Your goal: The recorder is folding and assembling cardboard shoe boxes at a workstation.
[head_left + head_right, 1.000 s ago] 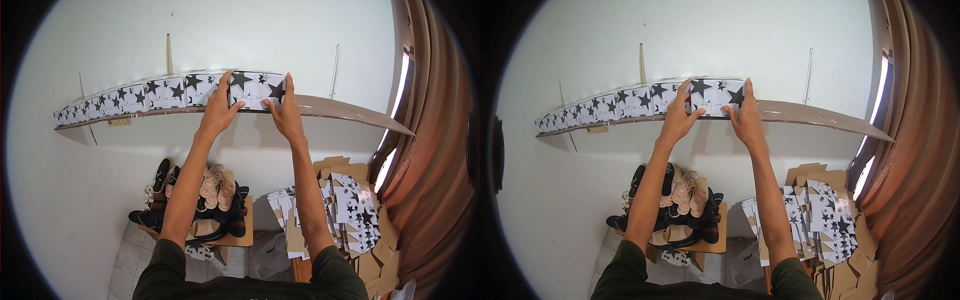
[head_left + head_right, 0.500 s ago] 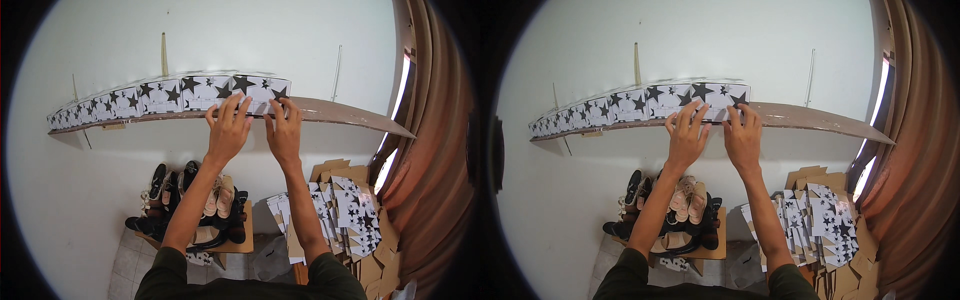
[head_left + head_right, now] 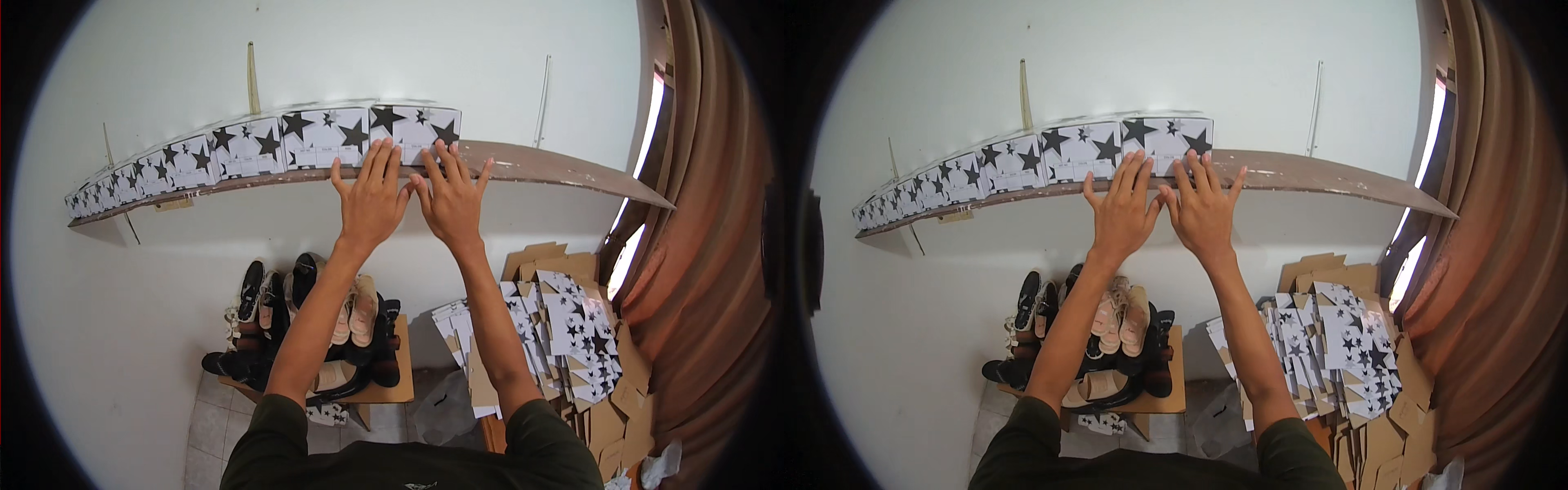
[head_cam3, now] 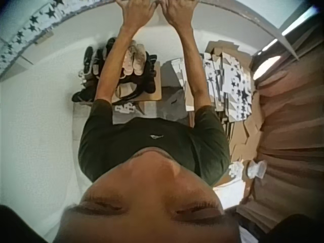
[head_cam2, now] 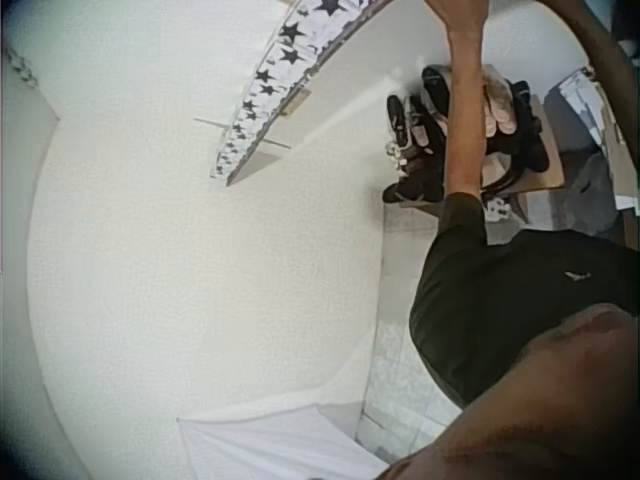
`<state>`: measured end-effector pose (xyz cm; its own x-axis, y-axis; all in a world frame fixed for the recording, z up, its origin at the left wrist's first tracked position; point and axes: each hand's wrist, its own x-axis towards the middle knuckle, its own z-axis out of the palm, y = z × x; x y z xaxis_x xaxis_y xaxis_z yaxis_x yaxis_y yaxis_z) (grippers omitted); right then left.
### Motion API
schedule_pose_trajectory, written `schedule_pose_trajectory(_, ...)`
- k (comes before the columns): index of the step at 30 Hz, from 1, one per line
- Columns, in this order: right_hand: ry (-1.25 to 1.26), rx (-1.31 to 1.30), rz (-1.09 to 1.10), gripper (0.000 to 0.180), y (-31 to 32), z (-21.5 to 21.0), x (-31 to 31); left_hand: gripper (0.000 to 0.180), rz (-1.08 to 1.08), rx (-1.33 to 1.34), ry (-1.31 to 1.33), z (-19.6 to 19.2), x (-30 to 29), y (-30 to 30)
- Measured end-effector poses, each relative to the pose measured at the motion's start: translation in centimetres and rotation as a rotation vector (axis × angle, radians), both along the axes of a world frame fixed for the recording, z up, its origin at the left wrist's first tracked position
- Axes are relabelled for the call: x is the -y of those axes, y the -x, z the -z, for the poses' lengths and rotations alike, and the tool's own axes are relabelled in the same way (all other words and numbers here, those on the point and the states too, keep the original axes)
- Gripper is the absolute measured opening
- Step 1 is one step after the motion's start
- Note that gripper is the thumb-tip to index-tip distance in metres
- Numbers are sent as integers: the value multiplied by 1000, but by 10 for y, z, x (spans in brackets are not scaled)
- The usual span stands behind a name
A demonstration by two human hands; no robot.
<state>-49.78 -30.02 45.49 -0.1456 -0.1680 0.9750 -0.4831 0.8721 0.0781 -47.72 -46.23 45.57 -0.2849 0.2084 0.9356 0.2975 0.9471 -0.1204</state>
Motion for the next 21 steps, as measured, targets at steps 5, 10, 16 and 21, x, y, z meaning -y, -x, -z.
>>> schedule_pose_trajectory(5,-38,80,-52,50,-29,0,-11,55,117,-68,-59,2,3,-26)
schedule_pose_trajectory(10,150,245,-221,53,-86,43,-57,50,614,146,-379,56,-18,-77)
schedule_pose_trajectory(16,379,586,-259,54,-150,153,-111,52,946,727,-663,179,-52,-99)
schedule_pose_trajectory(21,682,834,-50,56,-232,255,-158,53,1087,1178,-783,282,-111,-111)
